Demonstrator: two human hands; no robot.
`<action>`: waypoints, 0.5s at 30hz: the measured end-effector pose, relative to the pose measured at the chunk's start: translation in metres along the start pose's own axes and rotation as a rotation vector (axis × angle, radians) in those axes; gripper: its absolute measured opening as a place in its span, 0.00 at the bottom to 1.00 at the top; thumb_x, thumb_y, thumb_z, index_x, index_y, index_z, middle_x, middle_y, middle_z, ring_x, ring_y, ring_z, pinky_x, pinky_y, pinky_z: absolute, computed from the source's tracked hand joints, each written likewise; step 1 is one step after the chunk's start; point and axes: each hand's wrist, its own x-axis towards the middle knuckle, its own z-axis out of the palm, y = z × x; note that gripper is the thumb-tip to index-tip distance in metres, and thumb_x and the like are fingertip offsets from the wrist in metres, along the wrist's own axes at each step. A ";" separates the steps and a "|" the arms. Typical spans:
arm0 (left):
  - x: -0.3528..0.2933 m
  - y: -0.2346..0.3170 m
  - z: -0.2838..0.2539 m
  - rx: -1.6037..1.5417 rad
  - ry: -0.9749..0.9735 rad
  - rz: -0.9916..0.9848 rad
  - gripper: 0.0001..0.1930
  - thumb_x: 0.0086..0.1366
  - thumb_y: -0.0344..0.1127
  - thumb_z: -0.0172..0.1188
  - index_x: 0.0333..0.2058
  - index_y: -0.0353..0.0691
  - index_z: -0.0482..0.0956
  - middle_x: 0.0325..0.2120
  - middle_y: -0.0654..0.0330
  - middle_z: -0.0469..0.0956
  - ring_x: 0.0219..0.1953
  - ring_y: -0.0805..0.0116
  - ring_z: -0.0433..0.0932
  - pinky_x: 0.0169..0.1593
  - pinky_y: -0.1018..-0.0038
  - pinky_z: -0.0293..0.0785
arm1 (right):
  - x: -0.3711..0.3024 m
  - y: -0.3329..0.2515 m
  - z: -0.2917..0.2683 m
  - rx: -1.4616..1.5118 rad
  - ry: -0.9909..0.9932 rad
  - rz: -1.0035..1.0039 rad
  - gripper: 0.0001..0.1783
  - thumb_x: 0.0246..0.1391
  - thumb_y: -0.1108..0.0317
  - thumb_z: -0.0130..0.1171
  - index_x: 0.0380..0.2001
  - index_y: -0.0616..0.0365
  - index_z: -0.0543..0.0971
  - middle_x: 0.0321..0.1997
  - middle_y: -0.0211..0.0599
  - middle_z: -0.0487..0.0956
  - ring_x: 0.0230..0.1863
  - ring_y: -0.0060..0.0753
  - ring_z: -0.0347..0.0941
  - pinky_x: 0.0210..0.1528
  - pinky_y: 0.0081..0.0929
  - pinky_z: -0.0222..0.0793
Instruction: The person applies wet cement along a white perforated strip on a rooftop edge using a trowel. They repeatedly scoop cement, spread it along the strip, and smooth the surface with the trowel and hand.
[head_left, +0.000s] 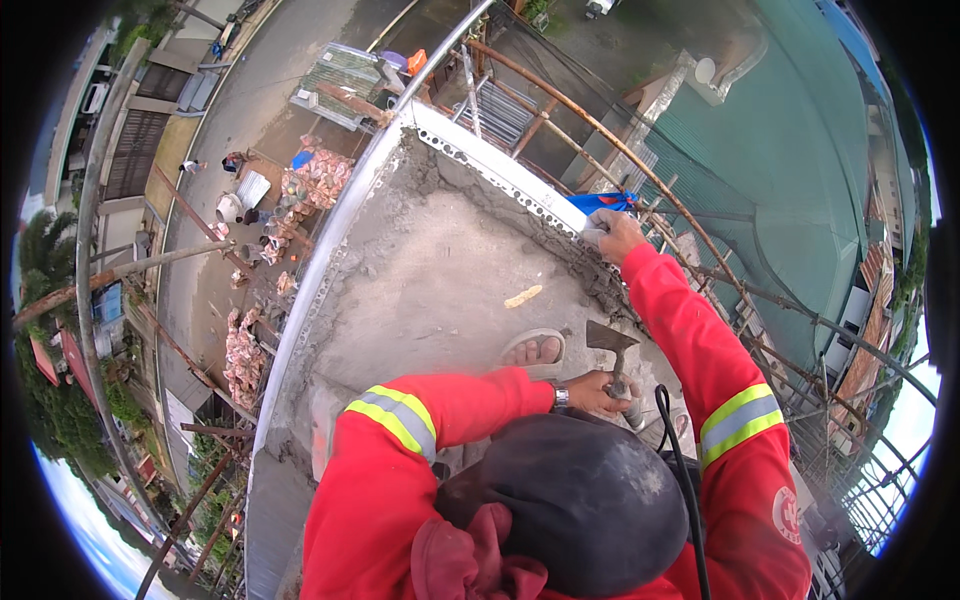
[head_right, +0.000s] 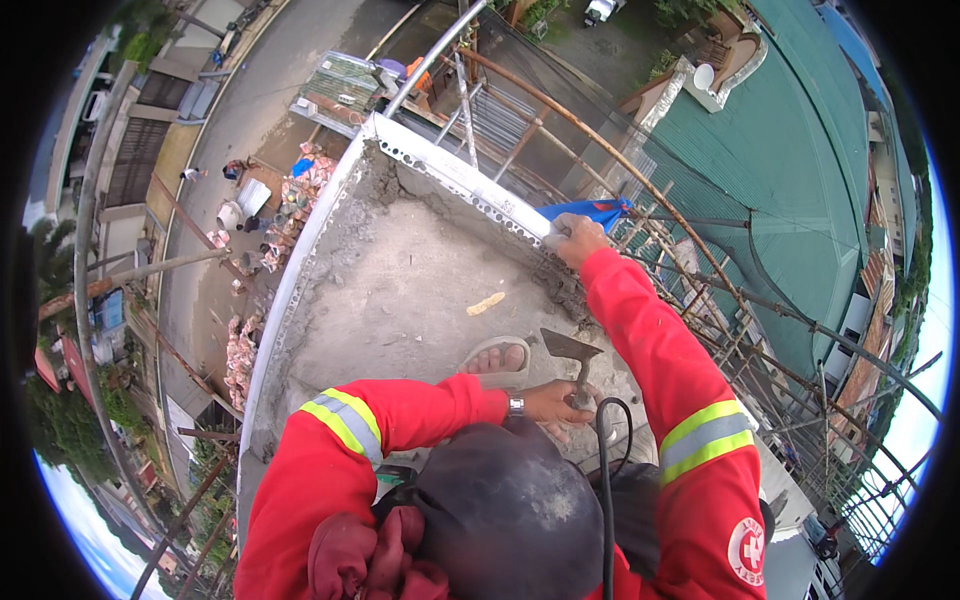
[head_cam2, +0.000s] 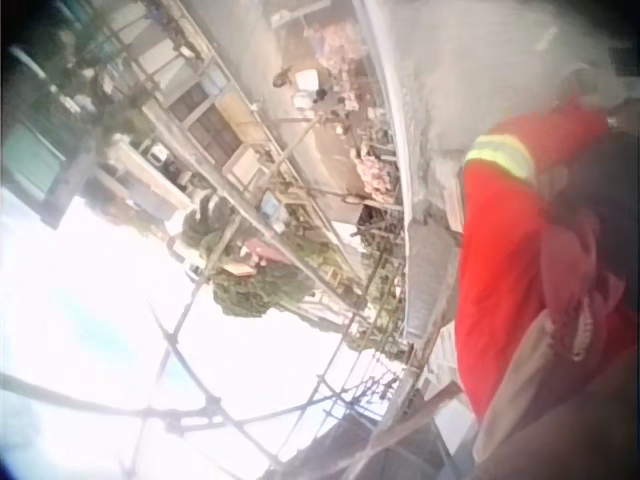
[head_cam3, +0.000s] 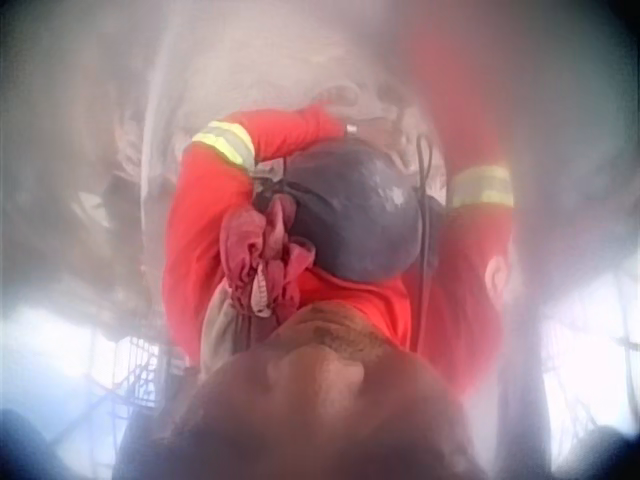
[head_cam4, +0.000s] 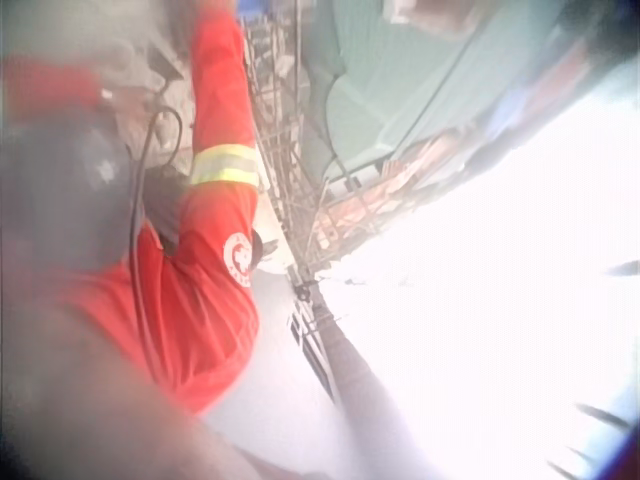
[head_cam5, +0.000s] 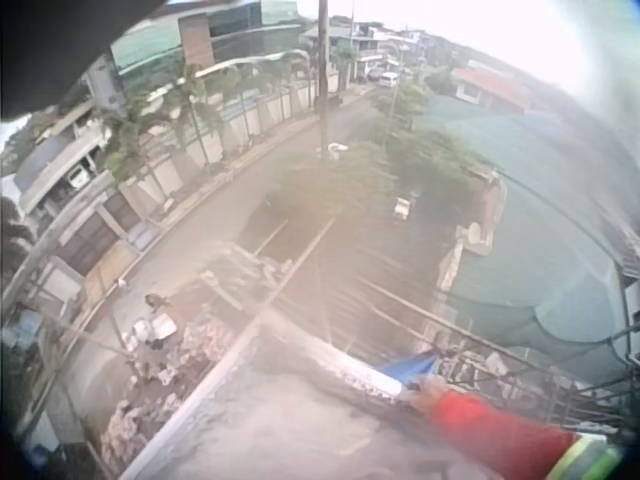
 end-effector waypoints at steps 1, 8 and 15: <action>-0.017 0.008 -0.002 0.048 -0.010 0.110 0.23 0.61 0.37 0.59 0.54 0.46 0.64 0.51 0.57 0.67 0.49 0.65 0.71 0.44 0.62 0.78 | 0.000 0.000 -0.001 -0.010 -0.003 -0.015 0.16 0.38 0.58 0.64 0.30 0.58 0.80 0.25 0.42 0.79 0.28 0.39 0.76 0.34 0.32 0.70; -0.168 0.085 -0.019 0.336 0.642 0.601 0.17 0.64 0.39 0.55 0.47 0.36 0.66 0.39 0.60 0.73 0.38 0.74 0.72 0.44 0.75 0.70 | -0.005 -0.013 -0.007 0.048 -0.041 -0.004 0.12 0.40 0.62 0.63 0.25 0.59 0.78 0.18 0.31 0.77 0.22 0.23 0.72 0.28 0.25 0.67; -0.319 0.148 -0.025 1.229 1.626 0.135 0.21 0.58 0.42 0.58 0.42 0.31 0.66 0.31 0.40 0.75 0.37 0.43 0.75 0.39 0.57 0.67 | -0.008 -0.017 -0.008 -0.037 -0.003 -0.015 0.12 0.41 0.61 0.63 0.26 0.57 0.79 0.21 0.34 0.78 0.24 0.28 0.73 0.31 0.28 0.68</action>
